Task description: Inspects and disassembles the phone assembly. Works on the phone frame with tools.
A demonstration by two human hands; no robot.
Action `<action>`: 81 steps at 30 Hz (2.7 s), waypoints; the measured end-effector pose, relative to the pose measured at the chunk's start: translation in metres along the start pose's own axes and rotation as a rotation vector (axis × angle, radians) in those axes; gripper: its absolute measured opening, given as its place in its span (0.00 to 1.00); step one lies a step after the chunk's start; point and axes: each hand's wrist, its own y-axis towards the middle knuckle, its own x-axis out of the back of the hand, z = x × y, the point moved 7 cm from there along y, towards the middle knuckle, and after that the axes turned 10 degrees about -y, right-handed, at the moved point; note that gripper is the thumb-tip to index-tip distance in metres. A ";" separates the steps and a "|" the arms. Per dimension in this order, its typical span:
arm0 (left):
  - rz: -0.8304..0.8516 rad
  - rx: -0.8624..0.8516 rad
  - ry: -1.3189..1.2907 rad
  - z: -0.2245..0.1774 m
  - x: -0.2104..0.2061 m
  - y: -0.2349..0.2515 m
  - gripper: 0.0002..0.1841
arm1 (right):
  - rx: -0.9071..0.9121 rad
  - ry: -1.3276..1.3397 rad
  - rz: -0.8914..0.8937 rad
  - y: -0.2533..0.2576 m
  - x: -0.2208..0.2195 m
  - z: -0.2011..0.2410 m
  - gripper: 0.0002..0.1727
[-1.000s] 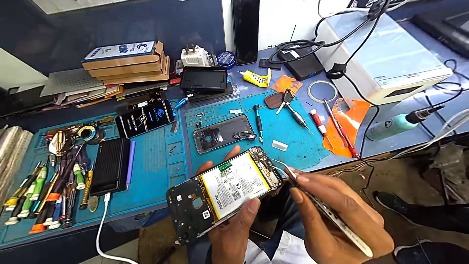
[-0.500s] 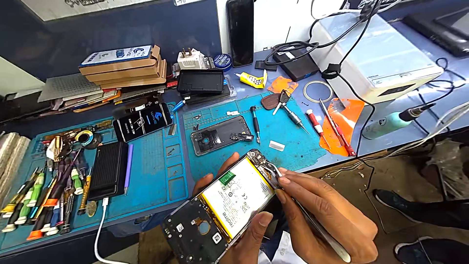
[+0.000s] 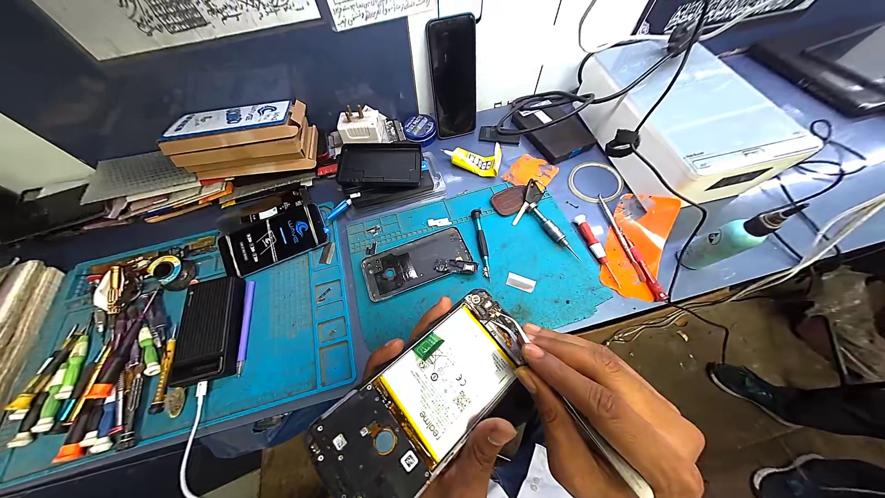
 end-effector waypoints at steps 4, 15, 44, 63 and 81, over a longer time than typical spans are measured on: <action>-0.002 0.002 -0.034 0.002 0.004 0.002 0.42 | 0.032 -0.032 0.016 -0.001 -0.001 0.000 0.09; -0.041 -0.043 -0.034 0.013 0.007 0.002 0.42 | 0.054 -0.055 0.019 -0.009 -0.011 -0.008 0.09; -0.184 -0.019 0.155 0.041 0.042 0.001 0.46 | -0.106 0.143 0.063 -0.028 -0.046 -0.050 0.07; -0.169 0.268 -0.616 0.031 0.042 0.006 0.31 | -0.434 0.556 -0.113 -0.015 0.002 -0.050 0.09; -0.130 0.284 -0.615 0.018 0.028 0.005 0.26 | -0.515 0.889 -0.055 -0.002 0.009 -0.051 0.15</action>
